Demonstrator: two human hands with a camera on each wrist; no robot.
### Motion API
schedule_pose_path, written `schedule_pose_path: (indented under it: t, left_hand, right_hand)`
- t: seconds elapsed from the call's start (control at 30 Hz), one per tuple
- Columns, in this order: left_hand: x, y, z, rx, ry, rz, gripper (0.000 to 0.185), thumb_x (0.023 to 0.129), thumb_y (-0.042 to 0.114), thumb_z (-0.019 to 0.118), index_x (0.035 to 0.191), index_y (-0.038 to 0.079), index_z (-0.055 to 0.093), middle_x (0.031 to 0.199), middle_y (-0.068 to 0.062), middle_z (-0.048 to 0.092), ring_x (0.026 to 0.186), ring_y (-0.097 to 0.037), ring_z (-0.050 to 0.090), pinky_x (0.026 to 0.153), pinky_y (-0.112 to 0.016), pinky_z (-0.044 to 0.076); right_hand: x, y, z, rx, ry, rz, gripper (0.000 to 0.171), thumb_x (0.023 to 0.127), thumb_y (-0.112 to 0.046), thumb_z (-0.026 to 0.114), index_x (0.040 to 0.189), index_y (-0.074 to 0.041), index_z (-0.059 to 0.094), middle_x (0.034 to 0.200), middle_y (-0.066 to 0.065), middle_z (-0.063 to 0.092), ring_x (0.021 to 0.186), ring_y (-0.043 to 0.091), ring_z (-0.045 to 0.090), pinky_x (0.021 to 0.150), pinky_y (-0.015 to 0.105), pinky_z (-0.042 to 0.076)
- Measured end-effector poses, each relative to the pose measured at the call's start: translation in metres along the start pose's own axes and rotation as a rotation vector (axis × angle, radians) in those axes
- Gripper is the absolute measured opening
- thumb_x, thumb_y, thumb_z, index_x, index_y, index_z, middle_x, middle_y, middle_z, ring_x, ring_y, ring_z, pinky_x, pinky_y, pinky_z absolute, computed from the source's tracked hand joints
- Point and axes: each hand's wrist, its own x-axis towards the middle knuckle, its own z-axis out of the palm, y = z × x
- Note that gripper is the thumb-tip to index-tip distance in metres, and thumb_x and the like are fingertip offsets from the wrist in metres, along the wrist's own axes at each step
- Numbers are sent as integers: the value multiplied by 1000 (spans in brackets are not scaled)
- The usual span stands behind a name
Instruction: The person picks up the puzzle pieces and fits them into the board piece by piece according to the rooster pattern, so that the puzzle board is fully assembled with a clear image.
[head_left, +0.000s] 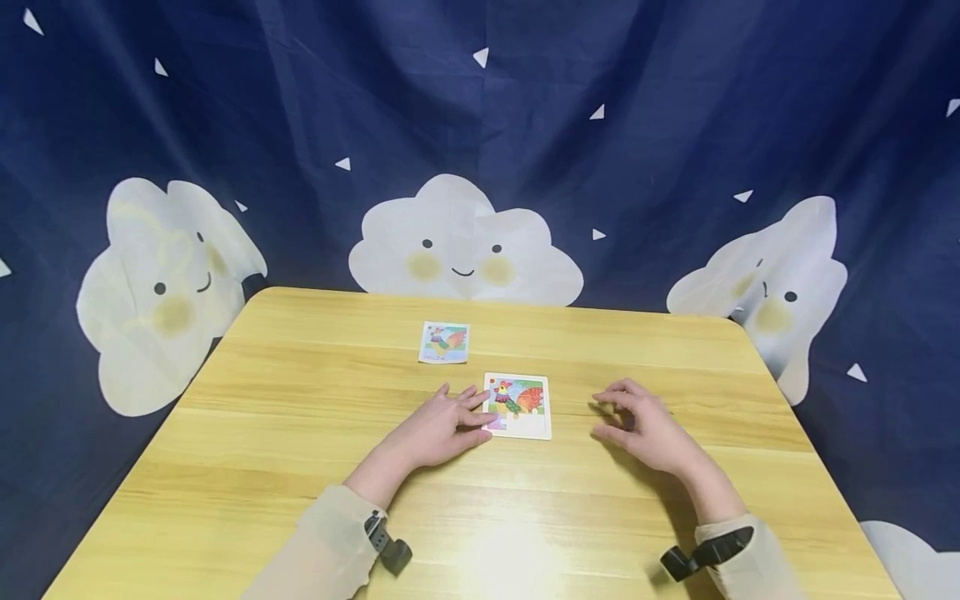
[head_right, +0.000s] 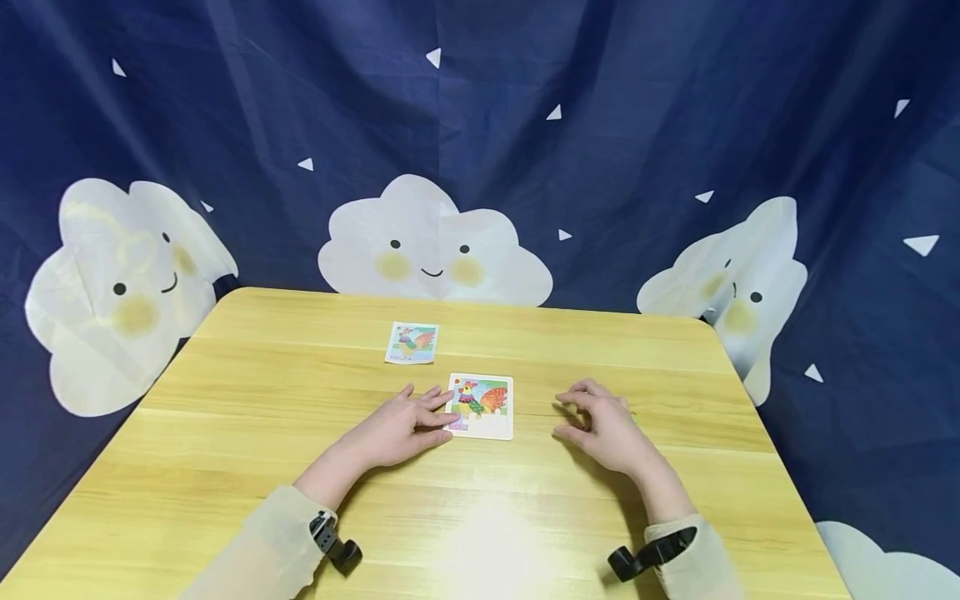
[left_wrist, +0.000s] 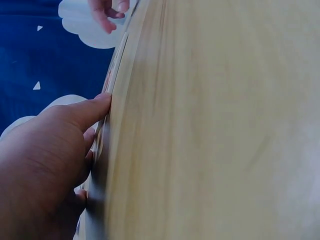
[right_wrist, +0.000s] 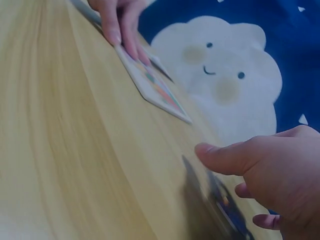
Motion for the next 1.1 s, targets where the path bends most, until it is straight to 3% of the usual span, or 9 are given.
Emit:
schedule_pose_path:
  t: [0.1,0.2,0.4,0.6,0.77,1.1]
  left_hand:
    - [0,0,0,-1,-5,-10,40,106,40,65,141,22,71,160,-3,48,154,-30,35,125,-63,12]
    - [1,0,0,1,-7,-14,40,106,41,65,142,23,70,160,-2,47,154,-29,34,126,-62,12]
    - [1,0,1,-3,-1,-4,40,106,40,66,141,22,71,160,-3,47,154,-30,34,125,-63,12]
    - [-1,2,0,-12,8,3,38,106,37,66,140,21,72,159,-5,49,153,-32,36,125,-65,13]
    - [-1,2,0,-16,2,-4,38,106,37,66,140,21,71,159,-4,48,154,-32,35,125,-64,12]
    - [-1,-1,2,-7,-4,-21,41,106,43,65,142,24,70,161,-1,46,154,-28,33,126,-60,11]
  right_hand:
    - [-5,7,-7,-34,5,8,49,89,-20,89,132,-4,72,123,4,63,81,18,55,81,41,34]
    - [-11,11,-13,-59,-1,17,49,88,-24,89,131,-6,73,122,2,63,85,17,54,80,44,22]
    - [-19,16,-21,-86,-16,38,44,87,-23,90,125,-7,75,116,1,65,94,18,58,77,43,20]
    - [-20,17,-22,-101,-16,98,30,91,-18,85,118,-8,75,100,-4,64,86,14,54,74,43,20]
    - [-19,15,-22,-107,-26,126,27,93,-17,84,117,-9,74,97,-6,64,84,12,54,75,43,20]
    - [-24,15,-14,-150,-1,50,20,95,-13,81,113,-13,73,99,-8,60,81,8,53,77,43,19]
